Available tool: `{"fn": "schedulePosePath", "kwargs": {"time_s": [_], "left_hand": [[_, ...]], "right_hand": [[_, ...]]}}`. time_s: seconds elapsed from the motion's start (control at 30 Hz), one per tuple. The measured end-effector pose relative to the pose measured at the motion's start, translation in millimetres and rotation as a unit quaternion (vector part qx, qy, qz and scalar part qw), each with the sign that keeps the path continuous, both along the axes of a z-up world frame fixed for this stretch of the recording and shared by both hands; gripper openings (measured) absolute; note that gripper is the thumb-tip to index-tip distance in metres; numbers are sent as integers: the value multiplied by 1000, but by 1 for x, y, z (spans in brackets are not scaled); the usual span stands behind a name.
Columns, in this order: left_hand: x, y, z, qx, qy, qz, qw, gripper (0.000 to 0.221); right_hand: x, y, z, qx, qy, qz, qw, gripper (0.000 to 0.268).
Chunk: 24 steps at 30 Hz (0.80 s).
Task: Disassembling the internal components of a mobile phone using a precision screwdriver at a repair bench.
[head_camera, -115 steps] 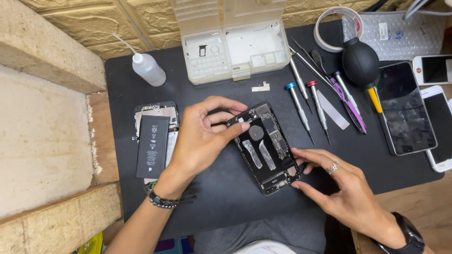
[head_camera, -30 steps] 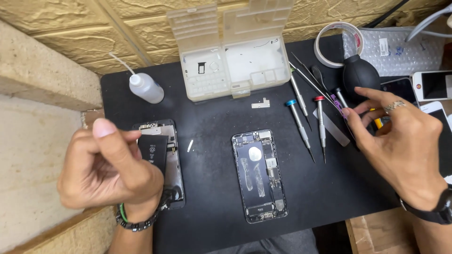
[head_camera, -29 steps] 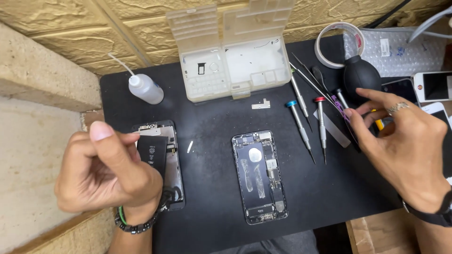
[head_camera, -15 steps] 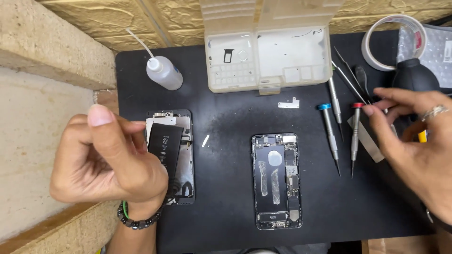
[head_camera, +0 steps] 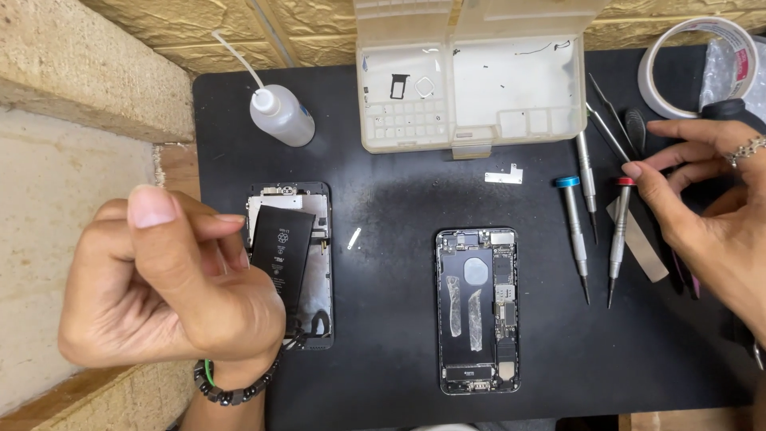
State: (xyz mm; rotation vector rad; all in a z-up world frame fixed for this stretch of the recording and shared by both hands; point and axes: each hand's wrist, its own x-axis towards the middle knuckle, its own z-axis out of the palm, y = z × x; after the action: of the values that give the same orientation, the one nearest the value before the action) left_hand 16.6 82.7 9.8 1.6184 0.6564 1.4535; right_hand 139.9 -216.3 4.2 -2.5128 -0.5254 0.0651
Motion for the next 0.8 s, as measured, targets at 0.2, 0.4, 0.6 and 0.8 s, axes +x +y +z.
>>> {"fn": "schedulePosePath", "kwargs": {"time_s": [0.2, 0.4, 0.6, 0.8], "left_hand": [[5, -2, 2, -20, -15, 26, 999, 43], [7, -4, 2, -20, -23, 25, 999, 44], [6, -2, 0, -27, -33, 23, 999, 43], [7, -3, 0, -25, -32, 37, 998, 44]], "right_hand": [[4, 6, 1, -10, 13, -9, 1000, 33], [6, 16, 5, -7, 39, -7, 999, 35], [4, 20, 9, -23, 32, 3, 999, 35], [5, 26, 9, -20, 34, 11, 999, 36]]}}
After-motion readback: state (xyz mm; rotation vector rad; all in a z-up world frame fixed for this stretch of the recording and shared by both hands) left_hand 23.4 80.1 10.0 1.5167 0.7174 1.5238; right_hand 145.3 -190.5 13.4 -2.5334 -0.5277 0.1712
